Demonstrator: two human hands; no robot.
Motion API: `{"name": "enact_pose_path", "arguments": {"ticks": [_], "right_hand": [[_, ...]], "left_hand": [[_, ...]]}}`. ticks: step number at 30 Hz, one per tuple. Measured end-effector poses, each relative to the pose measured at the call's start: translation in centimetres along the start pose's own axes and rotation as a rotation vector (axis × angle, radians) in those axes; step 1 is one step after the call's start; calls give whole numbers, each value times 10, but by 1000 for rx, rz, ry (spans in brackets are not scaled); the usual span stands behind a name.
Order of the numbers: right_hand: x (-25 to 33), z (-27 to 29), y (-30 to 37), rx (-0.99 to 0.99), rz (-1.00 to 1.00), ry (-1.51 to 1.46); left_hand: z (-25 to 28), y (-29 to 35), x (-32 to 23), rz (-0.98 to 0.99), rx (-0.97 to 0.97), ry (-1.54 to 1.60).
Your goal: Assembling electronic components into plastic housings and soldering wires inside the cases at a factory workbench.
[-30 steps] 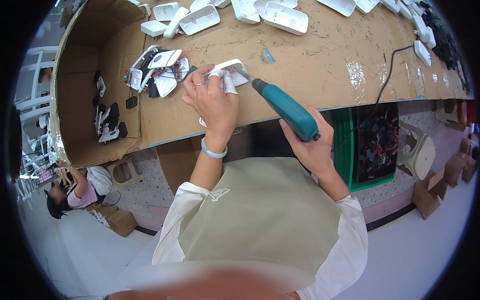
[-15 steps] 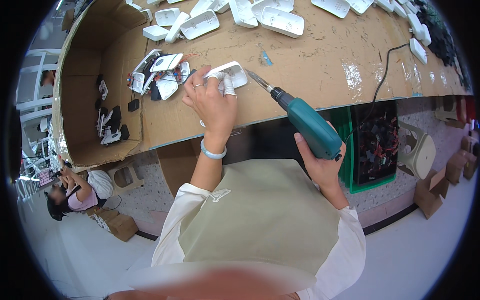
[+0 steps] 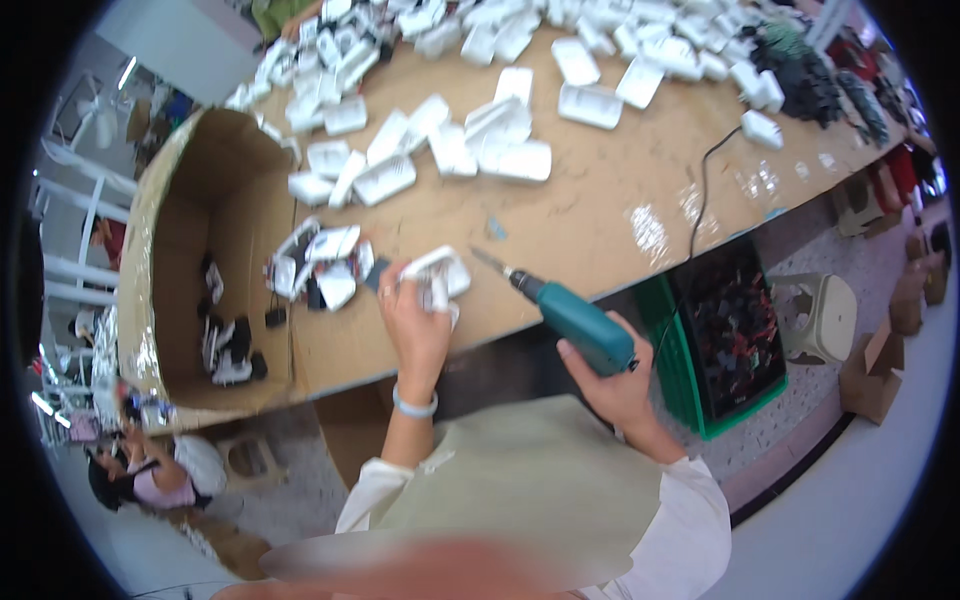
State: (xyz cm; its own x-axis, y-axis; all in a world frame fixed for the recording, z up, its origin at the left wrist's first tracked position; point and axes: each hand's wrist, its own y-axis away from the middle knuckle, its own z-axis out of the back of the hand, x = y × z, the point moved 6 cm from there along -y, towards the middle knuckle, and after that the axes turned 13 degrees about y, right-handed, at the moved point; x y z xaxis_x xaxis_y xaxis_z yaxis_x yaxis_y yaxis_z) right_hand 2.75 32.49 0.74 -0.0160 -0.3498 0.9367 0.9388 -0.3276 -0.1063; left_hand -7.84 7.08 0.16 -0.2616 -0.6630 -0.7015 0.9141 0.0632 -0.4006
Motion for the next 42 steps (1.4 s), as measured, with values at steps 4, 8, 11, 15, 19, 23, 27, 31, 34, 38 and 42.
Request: {"name": "enact_pose_path", "arguments": {"ticks": [4, 8, 11, 15, 19, 23, 27, 31, 34, 38, 42], "right_hand": [[7, 15, -2, -70, 64, 5], [14, 13, -3, -85, 66, -53], [20, 9, -8, -55, 39, -78], [29, -4, -10, -16, 30, -56], [42, -14, -4, 29, 70, -39], [64, -21, 2, 24, 184, -5], [75, -19, 8, -5, 207, 49], [91, -31, 11, 8, 287, 136], [100, -22, 11, -11, 307, 128], [95, -28, 11, -38, 296, 80], [80, -25, 5, -55, 266, 81]], "left_hand": [[22, 28, -4, 221, -19, 408], [76, 80, 38, 467, -201, 1007], [122, 118, 85, 477, -186, 1315], [161, 202, 191, 721, -238, 1424], [155, 333, 329, 991, -227, 1190], [134, 479, 496, 1212, -240, 923], [17, 447, 518, 1033, 129, 501], [-93, 447, 495, 855, 428, 101], [-91, 431, 499, 657, 675, -217], [-60, 419, 491, 828, 279, -306], [2, 337, 354, 687, -128, -301]]}}
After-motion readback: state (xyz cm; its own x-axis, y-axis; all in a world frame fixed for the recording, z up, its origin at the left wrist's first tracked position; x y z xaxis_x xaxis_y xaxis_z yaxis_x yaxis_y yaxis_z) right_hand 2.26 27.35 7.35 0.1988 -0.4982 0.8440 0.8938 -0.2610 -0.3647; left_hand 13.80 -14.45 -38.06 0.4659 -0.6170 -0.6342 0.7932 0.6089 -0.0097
